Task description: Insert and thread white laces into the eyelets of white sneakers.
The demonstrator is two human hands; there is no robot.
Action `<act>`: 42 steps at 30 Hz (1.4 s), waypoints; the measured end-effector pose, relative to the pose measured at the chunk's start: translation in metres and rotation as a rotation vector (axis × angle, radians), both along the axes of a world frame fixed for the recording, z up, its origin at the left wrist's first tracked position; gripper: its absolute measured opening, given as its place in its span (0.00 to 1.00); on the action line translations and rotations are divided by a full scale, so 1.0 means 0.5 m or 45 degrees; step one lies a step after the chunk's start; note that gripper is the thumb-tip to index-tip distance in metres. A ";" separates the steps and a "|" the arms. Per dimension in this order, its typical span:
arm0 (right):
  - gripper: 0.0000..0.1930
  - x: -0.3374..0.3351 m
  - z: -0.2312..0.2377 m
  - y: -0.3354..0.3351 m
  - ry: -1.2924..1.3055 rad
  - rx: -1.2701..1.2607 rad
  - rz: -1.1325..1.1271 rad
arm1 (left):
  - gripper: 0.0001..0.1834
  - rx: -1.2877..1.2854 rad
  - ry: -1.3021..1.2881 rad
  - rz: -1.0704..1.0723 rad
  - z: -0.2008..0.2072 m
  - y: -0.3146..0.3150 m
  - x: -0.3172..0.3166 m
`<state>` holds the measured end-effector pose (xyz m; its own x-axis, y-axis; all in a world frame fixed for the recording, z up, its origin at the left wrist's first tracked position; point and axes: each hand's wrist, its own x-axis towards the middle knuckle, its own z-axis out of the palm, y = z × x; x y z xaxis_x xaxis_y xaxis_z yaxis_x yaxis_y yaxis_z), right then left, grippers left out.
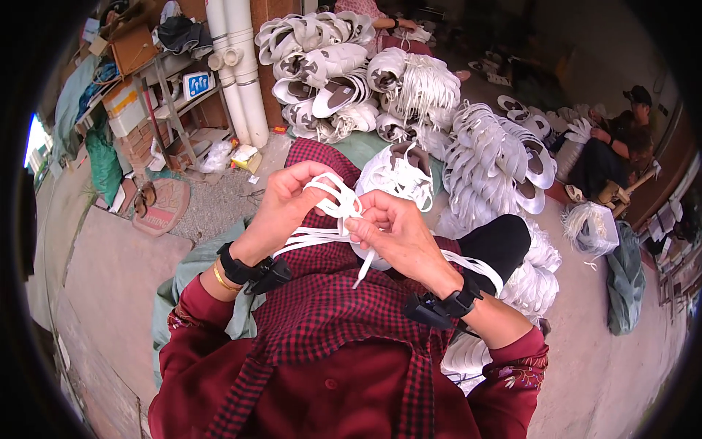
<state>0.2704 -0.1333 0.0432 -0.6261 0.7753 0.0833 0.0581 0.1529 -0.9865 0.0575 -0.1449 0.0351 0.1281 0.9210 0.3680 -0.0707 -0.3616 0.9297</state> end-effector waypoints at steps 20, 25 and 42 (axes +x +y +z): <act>0.11 0.058 -0.041 0.015 0.155 0.096 -0.156 | 0.13 0.871 0.849 0.427 -0.013 -0.018 0.077; 0.10 0.068 -0.052 0.021 0.163 -0.118 -0.066 | 0.09 0.633 0.709 0.271 -0.035 -0.004 0.079; 0.13 0.064 -0.027 0.022 -0.182 0.672 -0.104 | 0.06 0.559 0.739 0.016 -0.055 -0.015 0.074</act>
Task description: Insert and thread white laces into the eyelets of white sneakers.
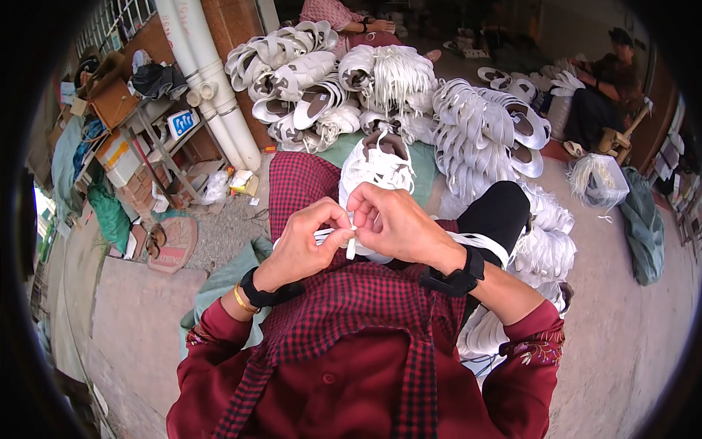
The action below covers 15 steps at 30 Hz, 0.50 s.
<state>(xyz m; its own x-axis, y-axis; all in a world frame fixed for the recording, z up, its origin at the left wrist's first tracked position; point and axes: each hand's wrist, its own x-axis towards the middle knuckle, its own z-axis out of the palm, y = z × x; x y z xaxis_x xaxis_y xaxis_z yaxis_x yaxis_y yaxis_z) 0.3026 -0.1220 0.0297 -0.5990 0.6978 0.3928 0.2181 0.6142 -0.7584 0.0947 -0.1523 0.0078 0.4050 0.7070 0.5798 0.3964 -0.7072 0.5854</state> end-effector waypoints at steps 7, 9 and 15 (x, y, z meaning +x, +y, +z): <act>0.11 0.013 -0.015 0.025 0.183 -0.515 0.127 | 0.06 -0.439 -0.401 -0.240 -0.024 0.017 -0.004; 0.10 0.017 -0.019 0.027 0.299 -0.741 0.172 | 0.07 -0.479 -0.434 -0.243 -0.024 0.014 -0.004; 0.10 0.015 -0.030 0.027 0.357 -0.784 0.112 | 0.06 -0.209 -0.291 -0.097 -0.009 0.006 0.004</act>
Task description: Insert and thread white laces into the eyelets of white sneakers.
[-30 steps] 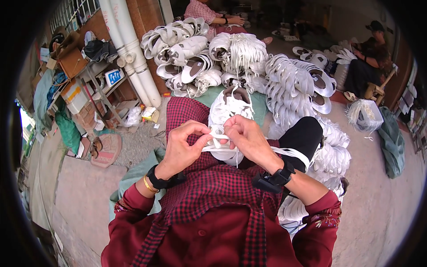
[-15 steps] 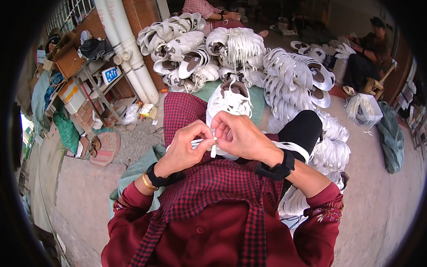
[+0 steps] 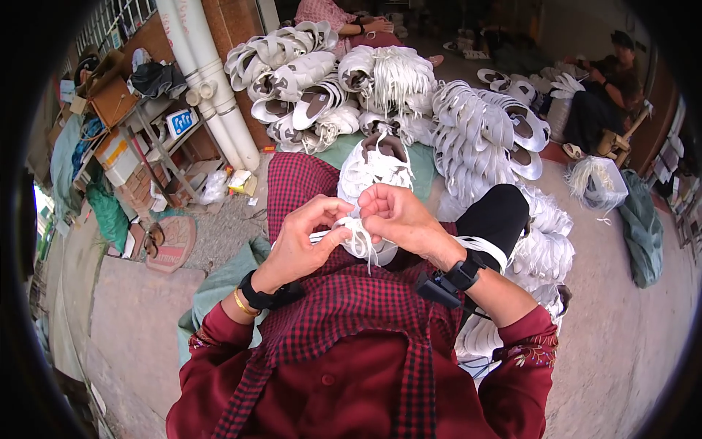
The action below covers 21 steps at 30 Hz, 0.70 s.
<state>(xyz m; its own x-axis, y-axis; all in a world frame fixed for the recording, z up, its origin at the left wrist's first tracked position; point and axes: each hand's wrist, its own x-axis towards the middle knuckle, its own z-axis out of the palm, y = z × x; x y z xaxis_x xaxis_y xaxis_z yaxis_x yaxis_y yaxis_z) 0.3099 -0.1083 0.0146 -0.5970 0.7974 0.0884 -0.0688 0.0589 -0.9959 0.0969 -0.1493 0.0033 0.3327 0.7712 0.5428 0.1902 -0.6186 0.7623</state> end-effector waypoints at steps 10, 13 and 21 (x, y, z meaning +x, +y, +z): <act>0.08 0.000 -0.002 0.009 -0.175 -0.024 0.000 | 0.03 0.455 0.270 0.244 0.015 0.014 -0.006; 0.08 -0.007 0.023 0.027 -0.151 0.088 0.101 | 0.04 0.504 0.433 0.259 0.040 0.025 -0.008; 0.09 -0.017 0.093 0.041 -0.164 0.443 0.106 | 0.04 0.347 0.307 0.224 0.097 0.035 -0.016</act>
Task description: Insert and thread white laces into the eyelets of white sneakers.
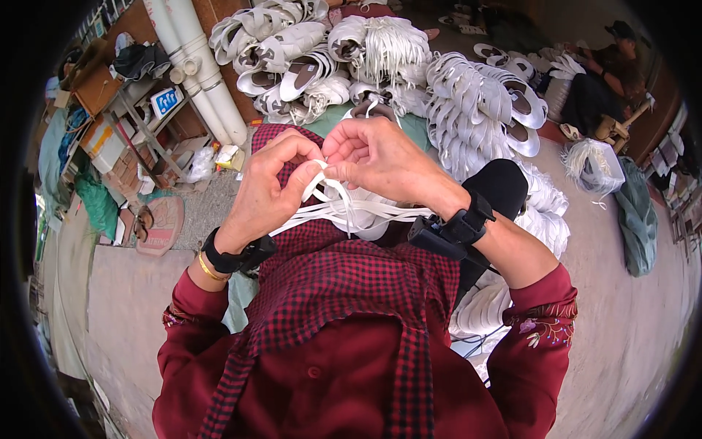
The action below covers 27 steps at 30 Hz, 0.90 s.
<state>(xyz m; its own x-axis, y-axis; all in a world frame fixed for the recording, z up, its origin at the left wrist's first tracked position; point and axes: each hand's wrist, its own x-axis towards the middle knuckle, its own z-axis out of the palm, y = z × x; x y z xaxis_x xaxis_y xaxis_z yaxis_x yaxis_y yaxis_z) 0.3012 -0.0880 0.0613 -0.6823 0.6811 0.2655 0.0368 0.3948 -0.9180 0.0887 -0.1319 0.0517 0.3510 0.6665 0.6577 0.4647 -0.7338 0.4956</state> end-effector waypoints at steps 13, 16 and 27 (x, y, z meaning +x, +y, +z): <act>0.08 -0.041 -0.034 0.008 -0.264 0.308 -0.310 | 0.12 -0.883 -0.867 -0.511 -0.040 0.012 -0.050; 0.07 -0.047 -0.040 0.014 -0.134 0.158 -0.312 | 0.12 -0.998 -0.996 -0.685 -0.048 0.007 -0.056; 0.08 -0.053 -0.066 0.000 -0.183 0.299 -0.347 | 0.07 -0.715 -0.235 -0.156 -0.042 -0.016 -0.067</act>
<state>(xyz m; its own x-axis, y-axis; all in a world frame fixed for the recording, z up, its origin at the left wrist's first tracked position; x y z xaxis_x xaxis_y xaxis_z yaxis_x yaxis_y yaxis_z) 0.2745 -0.0880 0.0281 -0.5261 0.7746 0.3509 0.2912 0.5518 -0.7815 0.0551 -0.1397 0.0306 0.3608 0.8914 0.2743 0.2623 -0.3793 0.8873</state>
